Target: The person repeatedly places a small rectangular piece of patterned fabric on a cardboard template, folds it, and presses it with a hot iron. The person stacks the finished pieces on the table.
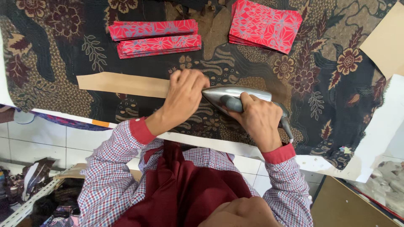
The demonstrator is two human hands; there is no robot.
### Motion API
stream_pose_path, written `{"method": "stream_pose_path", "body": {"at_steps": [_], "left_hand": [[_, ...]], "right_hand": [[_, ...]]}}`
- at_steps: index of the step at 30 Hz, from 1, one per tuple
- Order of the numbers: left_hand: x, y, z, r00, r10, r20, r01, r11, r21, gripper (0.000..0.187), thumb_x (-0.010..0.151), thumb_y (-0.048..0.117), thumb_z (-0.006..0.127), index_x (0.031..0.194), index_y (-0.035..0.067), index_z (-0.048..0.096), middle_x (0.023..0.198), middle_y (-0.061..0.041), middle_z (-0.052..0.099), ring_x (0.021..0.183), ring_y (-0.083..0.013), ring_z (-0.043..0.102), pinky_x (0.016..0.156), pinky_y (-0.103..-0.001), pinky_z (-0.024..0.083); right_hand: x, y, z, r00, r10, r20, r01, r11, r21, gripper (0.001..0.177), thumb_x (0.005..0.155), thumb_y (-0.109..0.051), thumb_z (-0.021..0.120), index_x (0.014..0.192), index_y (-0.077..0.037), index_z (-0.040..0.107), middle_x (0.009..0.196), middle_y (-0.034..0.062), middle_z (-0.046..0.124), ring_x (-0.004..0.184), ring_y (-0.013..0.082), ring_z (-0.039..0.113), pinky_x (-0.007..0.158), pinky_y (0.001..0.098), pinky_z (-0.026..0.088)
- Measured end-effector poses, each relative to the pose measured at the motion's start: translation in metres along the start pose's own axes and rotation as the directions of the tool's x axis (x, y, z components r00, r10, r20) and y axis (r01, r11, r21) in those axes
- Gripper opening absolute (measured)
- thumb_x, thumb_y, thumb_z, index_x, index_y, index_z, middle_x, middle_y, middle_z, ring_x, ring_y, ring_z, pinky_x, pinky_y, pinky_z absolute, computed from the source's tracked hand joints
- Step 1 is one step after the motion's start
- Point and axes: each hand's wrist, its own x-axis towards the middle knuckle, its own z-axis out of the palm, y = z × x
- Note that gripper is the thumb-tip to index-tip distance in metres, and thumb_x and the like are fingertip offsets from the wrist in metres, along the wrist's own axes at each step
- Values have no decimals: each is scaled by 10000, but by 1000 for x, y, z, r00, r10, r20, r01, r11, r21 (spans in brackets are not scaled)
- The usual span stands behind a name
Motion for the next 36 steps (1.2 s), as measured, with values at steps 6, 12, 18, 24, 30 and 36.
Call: {"method": "stream_pose_path", "body": {"at_steps": [6,12,18,24,30,36], "left_hand": [[-11,15,16,994,110,13,-110,994,-15,214,876,55,675,1075,124,637,1075,1,613,1109,-185,561,985,-405,341],[-2,13,31,995,74,66,-86,976,200,246,861,260,756,1006,86,660,1054,-84,609,1063,-258,541,986,-450,362],[20,11,54,985,115,129,-130,984,119,368,781,284,797,1045,54,683,1032,-96,614,1022,-270,556,947,-423,371],[33,4,64,955,116,274,-141,987,71,300,731,269,823,900,77,666,910,-105,640,956,-297,589,872,-444,358],[30,-11,32,948,35,317,93,921,-378,179,820,177,798,874,75,662,832,-64,723,822,-249,698,838,-439,458],[26,-73,-50,968,-166,186,239,830,-504,131,870,64,746,980,24,689,887,-97,764,831,-176,761,736,-313,577]], "right_hand": [[-11,12,-3,998,58,8,-58,998,-35,492,780,-596,823,784,-134,652,653,91,698,531,282,672,451,407,452],[-46,47,-6,981,182,-64,-186,979,-78,498,803,-615,820,791,-140,673,649,90,681,565,272,678,487,397,460],[-78,111,-2,931,316,-185,-309,949,65,438,823,-528,859,889,-114,731,703,92,688,578,268,654,540,389,470],[-96,183,26,631,658,-411,255,325,911,328,1190,-365,645,1050,-69,620,913,34,584,831,139,547,786,323,452],[-83,178,44,687,648,-329,195,271,942,240,1169,-329,599,1205,-92,584,1252,50,614,1206,163,605,1050,348,506],[-93,146,15,784,443,-435,-121,796,593,569,981,-231,767,1367,56,462,1264,157,538,1124,252,540,961,375,458]]}}
